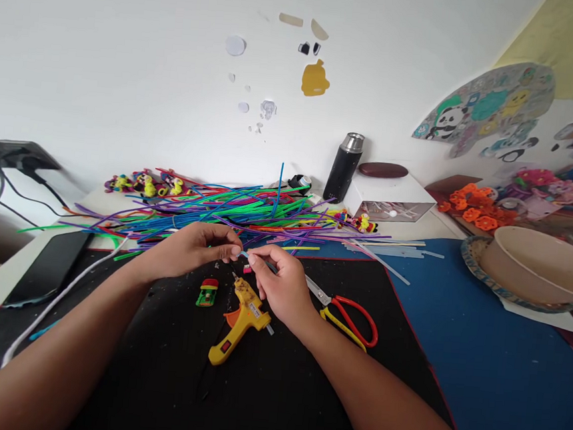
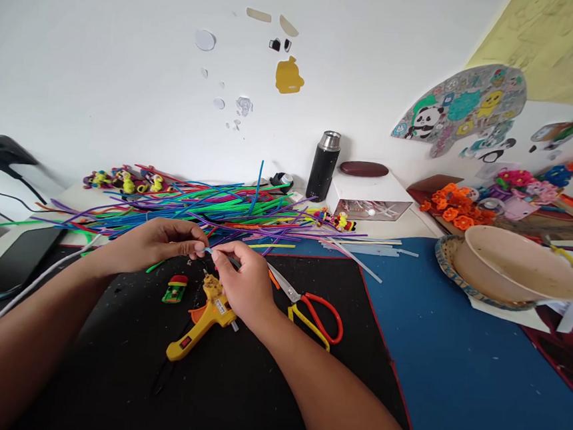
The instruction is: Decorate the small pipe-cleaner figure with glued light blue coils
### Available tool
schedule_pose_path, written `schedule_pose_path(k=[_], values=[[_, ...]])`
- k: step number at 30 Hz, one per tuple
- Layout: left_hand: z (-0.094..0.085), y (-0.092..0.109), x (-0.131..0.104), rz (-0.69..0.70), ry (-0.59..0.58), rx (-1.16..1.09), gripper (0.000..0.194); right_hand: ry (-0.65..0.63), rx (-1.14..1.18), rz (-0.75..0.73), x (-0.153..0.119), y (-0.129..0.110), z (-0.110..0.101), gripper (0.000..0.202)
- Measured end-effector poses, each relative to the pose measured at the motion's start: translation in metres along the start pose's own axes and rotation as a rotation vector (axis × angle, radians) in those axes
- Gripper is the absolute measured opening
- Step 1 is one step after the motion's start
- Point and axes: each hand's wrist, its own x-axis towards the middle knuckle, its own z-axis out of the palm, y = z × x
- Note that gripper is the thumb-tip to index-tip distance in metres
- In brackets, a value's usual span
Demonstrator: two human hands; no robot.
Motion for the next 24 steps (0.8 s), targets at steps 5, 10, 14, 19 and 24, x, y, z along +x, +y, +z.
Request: schedule_pose_path(k=[5,10,14,19,24], values=[[-0.0002,0.0011,0.0004,-0.015,-0.038,-0.041,0.041,0.010,-0.065,-0.044,0.0000,0.0055,-0.0003,0.022],[-0.0003,0.0016,0.0004,-0.066,-0.095,-0.072,0.038,0.010,-0.079,-0.051,-0.0003,0.0050,-0.0009,0.022],[-0.0003,0.0015,0.0006,-0.098,-0.116,-0.066,0.041,0.005,-0.074,-0.048,-0.0005,0.0037,-0.0012,0.022],[-0.0006,0.0045,0.0008,-0.105,-0.072,-0.061,0.040,0.007,-0.062,-0.032,-0.0005,0.0018,-0.0015,0.022],[0.0000,0.0070,0.0003,-0.104,-0.060,-0.049,0.039,0.006,-0.106,-0.051,-0.0005,0.0034,-0.0021,0.024]])
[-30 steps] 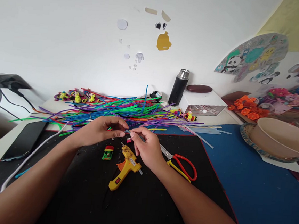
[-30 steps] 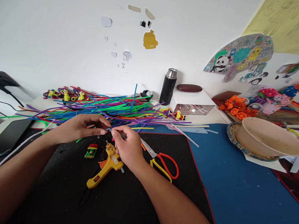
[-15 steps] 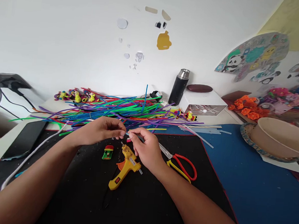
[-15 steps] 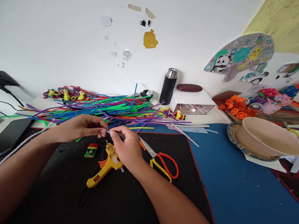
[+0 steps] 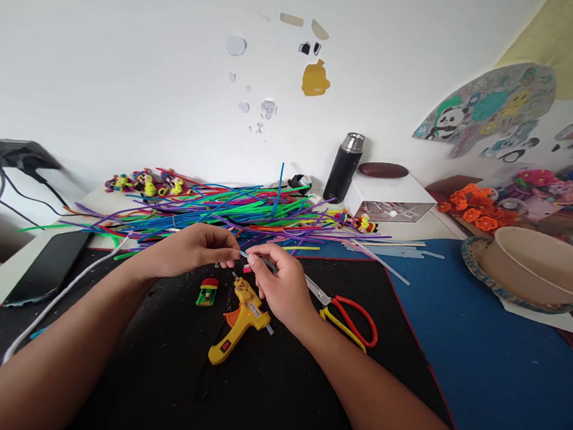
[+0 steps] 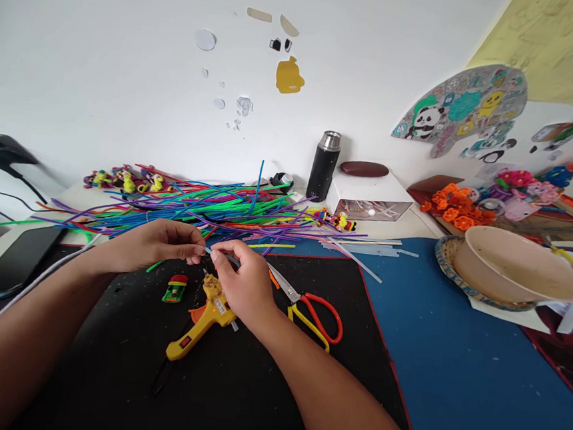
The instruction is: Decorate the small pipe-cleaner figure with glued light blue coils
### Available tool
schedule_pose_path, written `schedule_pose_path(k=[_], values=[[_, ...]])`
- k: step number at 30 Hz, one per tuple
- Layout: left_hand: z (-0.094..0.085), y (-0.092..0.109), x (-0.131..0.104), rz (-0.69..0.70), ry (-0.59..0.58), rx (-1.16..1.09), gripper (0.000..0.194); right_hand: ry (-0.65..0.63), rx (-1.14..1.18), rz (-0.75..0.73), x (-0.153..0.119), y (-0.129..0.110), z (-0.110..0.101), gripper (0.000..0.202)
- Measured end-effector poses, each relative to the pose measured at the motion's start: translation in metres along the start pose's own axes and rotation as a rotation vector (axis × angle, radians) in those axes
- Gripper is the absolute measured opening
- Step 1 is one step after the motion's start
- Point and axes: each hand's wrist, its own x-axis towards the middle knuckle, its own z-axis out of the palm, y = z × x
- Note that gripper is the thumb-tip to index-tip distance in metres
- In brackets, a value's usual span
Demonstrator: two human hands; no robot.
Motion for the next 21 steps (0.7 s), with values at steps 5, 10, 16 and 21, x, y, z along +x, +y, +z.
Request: schedule_pose_path(k=[5,10,16,21], values=[[0.0016,0.0023,-0.0004,-0.007,-0.011,0.008,0.038,-0.010,-0.028,-0.008,-0.0002,0.0014,0.0001,0.023],[0.0026,0.0038,0.0002,-0.008,0.004,-0.018,0.038,-0.021,-0.057,-0.017,-0.0007,0.0008,-0.0004,0.024],[0.0047,0.0016,0.0016,-0.016,0.032,-0.024,0.038,-0.008,-0.065,-0.029,-0.0014,0.0021,0.0007,0.022],[0.0077,0.0015,0.0027,-0.016,0.054,-0.036,0.036,-0.004,-0.071,-0.034,-0.0013,0.0026,0.0010,0.021]])
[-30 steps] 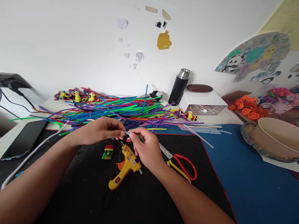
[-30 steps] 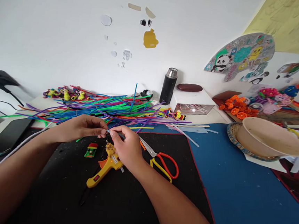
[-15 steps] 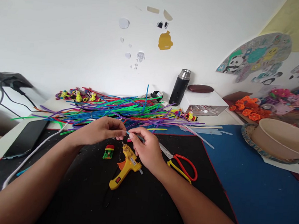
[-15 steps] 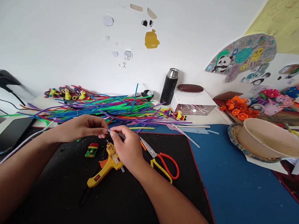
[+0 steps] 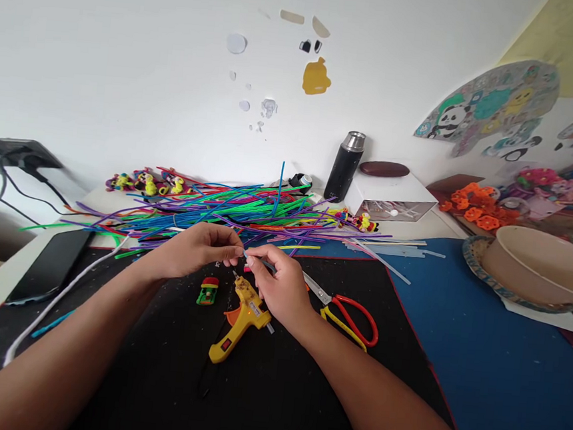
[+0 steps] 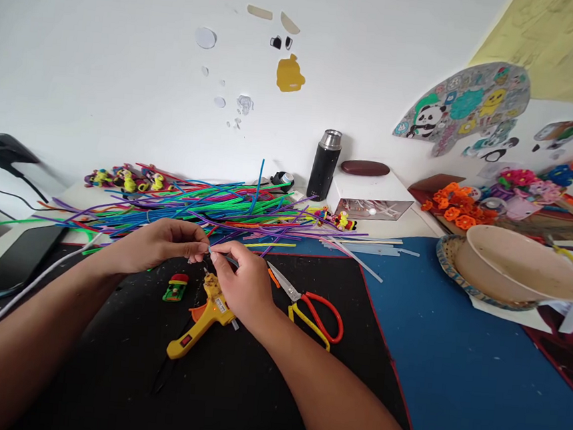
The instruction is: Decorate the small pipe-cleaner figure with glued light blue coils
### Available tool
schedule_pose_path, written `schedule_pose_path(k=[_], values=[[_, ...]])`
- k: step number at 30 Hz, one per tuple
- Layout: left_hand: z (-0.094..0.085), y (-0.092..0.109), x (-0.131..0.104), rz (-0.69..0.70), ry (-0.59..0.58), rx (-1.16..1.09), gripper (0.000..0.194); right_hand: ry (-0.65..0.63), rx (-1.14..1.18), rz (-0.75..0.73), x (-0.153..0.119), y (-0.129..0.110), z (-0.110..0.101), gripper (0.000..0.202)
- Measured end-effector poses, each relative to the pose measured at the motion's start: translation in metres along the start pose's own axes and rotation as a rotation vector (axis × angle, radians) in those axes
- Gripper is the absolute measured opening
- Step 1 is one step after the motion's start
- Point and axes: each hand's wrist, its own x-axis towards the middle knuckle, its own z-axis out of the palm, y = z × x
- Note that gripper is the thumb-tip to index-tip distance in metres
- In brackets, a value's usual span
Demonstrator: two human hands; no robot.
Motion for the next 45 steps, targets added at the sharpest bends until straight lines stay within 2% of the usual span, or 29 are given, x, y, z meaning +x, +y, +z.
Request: schedule_pose_path(k=[18,23,38,45], values=[[0.012,0.003,0.006,-0.026,0.129,-0.035,0.046,0.011,-0.011,-0.001,0.002,0.005,-0.001,0.022],[0.013,0.002,0.007,-0.044,0.129,-0.071,0.050,0.015,-0.013,-0.012,0.003,0.002,-0.002,0.021],[0.019,-0.003,0.012,-0.109,0.125,-0.293,0.039,0.041,0.001,-0.003,0.003,0.004,-0.002,0.018],[0.019,-0.003,0.012,-0.107,0.124,-0.301,0.045,0.050,-0.016,-0.015,0.003,0.005,-0.001,0.018]])
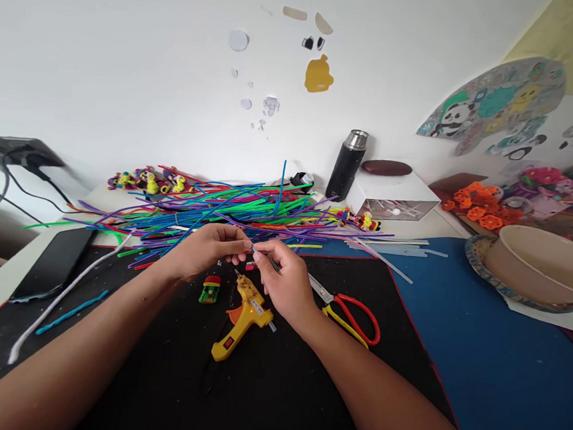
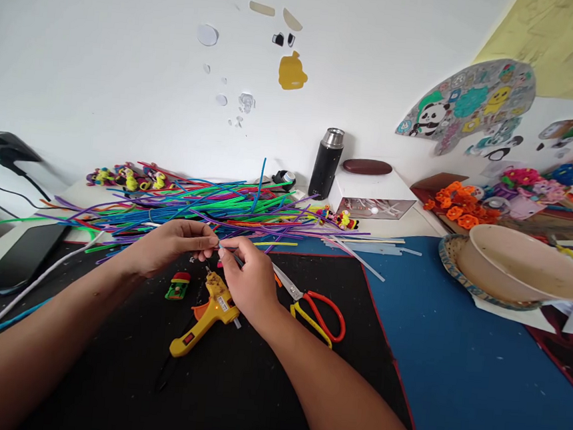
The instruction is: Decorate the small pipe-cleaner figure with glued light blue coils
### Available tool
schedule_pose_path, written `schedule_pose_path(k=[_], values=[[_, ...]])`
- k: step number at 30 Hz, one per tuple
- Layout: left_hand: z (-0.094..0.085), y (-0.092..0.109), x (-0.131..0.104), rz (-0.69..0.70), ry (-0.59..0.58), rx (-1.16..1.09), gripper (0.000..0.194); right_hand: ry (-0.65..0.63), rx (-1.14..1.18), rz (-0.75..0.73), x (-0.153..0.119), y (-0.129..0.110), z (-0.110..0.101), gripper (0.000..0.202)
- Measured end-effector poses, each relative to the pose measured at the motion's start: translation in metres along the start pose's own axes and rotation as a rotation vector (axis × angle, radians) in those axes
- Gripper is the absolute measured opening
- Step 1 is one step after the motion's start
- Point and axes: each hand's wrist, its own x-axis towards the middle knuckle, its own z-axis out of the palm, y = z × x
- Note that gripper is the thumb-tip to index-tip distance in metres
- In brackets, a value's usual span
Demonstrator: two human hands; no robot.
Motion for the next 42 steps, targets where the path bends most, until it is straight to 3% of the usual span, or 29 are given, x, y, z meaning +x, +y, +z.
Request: schedule_pose_path(k=[11,19,30,42], values=[[-0.016,-0.003,0.000,0.034,-0.099,0.108,0.053,-0.013,0.017,-0.021,-0.001,-0.005,0.001,0.020],[-0.023,0.001,-0.002,0.038,-0.168,0.153,0.047,-0.010,0.030,-0.009,-0.001,-0.008,-0.001,0.022],[-0.026,0.000,-0.006,0.038,-0.196,0.049,0.035,-0.026,0.045,0.001,-0.002,-0.013,-0.001,0.018],[-0.025,0.000,-0.004,0.091,-0.147,0.048,0.033,-0.036,0.056,0.020,-0.001,-0.010,-0.001,0.019]])
